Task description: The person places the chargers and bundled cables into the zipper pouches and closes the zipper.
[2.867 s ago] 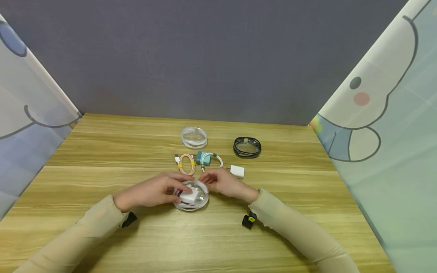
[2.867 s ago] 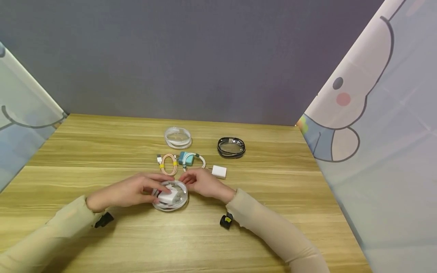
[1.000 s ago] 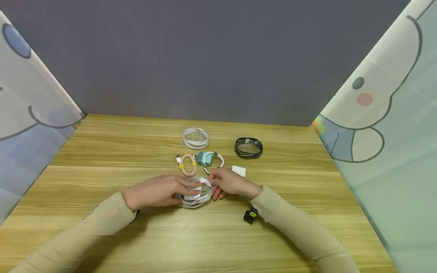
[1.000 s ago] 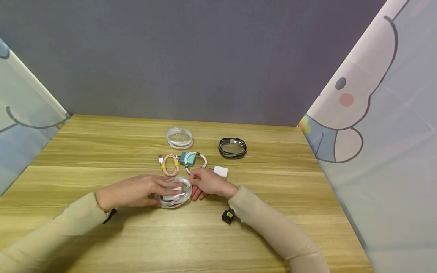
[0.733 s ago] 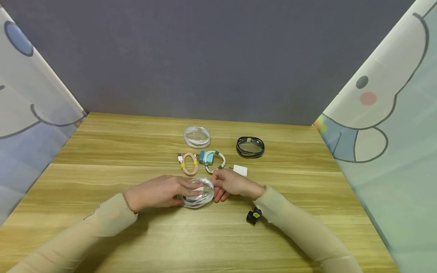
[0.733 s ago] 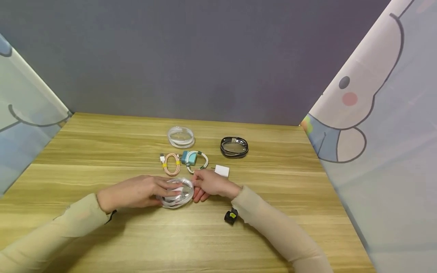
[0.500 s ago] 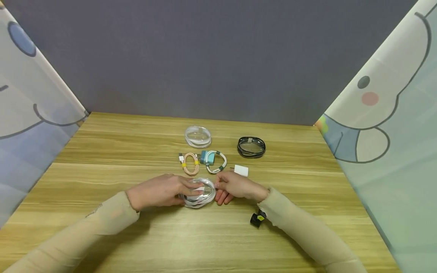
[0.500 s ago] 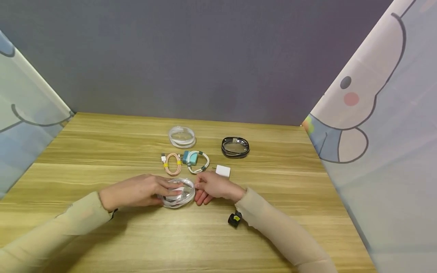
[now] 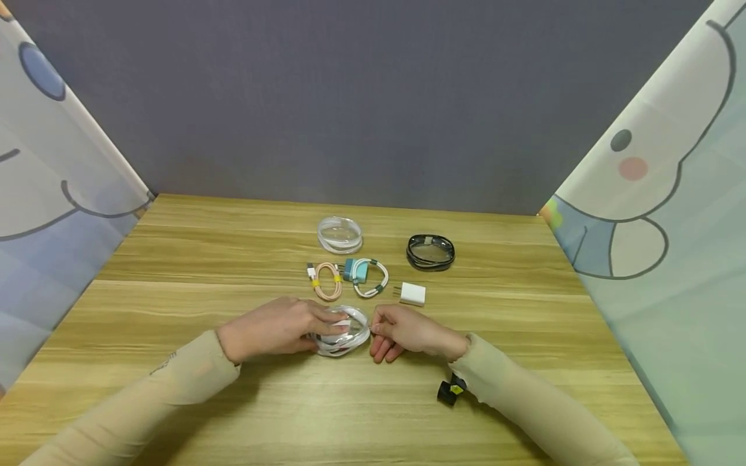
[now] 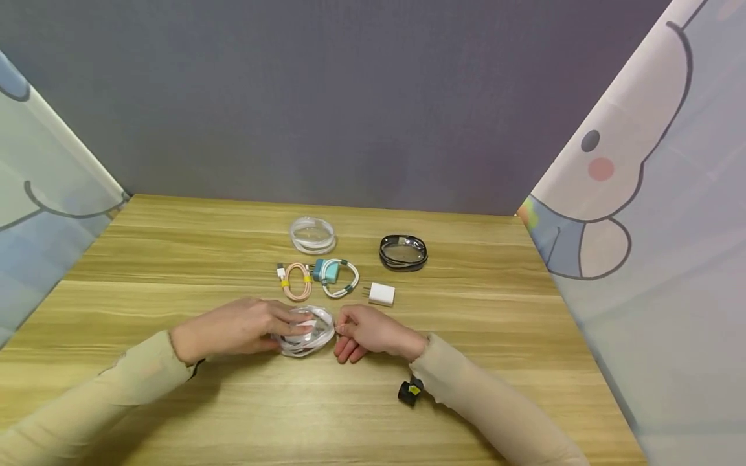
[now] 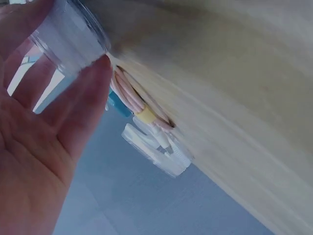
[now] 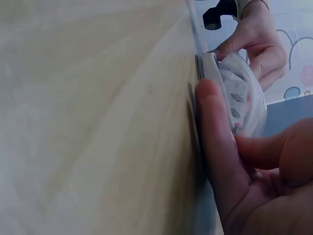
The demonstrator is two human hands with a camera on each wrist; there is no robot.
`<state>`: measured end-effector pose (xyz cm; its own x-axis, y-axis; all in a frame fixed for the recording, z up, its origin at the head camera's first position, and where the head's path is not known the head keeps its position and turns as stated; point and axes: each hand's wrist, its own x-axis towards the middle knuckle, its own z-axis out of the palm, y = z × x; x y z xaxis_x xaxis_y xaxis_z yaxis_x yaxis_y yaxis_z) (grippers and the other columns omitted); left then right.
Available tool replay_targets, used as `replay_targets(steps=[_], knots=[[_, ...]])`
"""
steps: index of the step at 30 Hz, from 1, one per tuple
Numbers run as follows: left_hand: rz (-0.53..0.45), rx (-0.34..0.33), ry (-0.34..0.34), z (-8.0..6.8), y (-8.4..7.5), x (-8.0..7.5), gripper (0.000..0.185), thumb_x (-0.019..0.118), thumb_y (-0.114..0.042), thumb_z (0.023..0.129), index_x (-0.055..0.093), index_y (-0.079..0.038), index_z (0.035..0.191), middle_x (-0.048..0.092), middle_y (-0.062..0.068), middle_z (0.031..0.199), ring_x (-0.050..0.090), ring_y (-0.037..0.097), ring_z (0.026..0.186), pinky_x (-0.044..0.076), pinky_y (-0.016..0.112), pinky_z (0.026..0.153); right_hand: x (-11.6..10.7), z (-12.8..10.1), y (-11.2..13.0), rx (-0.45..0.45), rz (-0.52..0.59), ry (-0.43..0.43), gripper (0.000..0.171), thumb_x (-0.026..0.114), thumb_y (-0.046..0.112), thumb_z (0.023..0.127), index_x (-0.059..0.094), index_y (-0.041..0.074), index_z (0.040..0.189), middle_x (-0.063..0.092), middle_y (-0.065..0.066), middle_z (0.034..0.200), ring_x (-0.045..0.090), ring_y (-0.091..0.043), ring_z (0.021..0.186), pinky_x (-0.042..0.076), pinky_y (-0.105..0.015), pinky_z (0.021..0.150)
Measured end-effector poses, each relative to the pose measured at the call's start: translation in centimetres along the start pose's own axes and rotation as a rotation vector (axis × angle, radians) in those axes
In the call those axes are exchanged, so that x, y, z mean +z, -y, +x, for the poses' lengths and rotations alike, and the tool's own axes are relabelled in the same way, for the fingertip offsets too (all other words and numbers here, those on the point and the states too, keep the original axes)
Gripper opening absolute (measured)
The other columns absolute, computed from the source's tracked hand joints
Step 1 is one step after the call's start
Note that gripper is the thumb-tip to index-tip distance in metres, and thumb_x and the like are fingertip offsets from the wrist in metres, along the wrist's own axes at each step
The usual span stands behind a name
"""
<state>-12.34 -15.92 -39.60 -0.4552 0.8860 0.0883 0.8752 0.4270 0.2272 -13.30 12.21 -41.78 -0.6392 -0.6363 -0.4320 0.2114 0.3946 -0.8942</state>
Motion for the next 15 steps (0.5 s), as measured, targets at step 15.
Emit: replay_targets(steps=[15], knots=[[0.173,0.079,-0.024,0.6,0.2,0.4,0.079,0.086,-0.027,0.079,0.049,-0.026,0.149,0.034,-0.002,0.16,0.053,0.036,0.127,0.053,0.045,0.092,-0.8,1.6,-0.2,-0.015,0.102,-0.157,0.016,0.043,0.006,0.107,0.054,-0.005,0.105,0.07,-0.018,0.085,0.072,-0.024,0.072,0.06,-0.035,0.061]])
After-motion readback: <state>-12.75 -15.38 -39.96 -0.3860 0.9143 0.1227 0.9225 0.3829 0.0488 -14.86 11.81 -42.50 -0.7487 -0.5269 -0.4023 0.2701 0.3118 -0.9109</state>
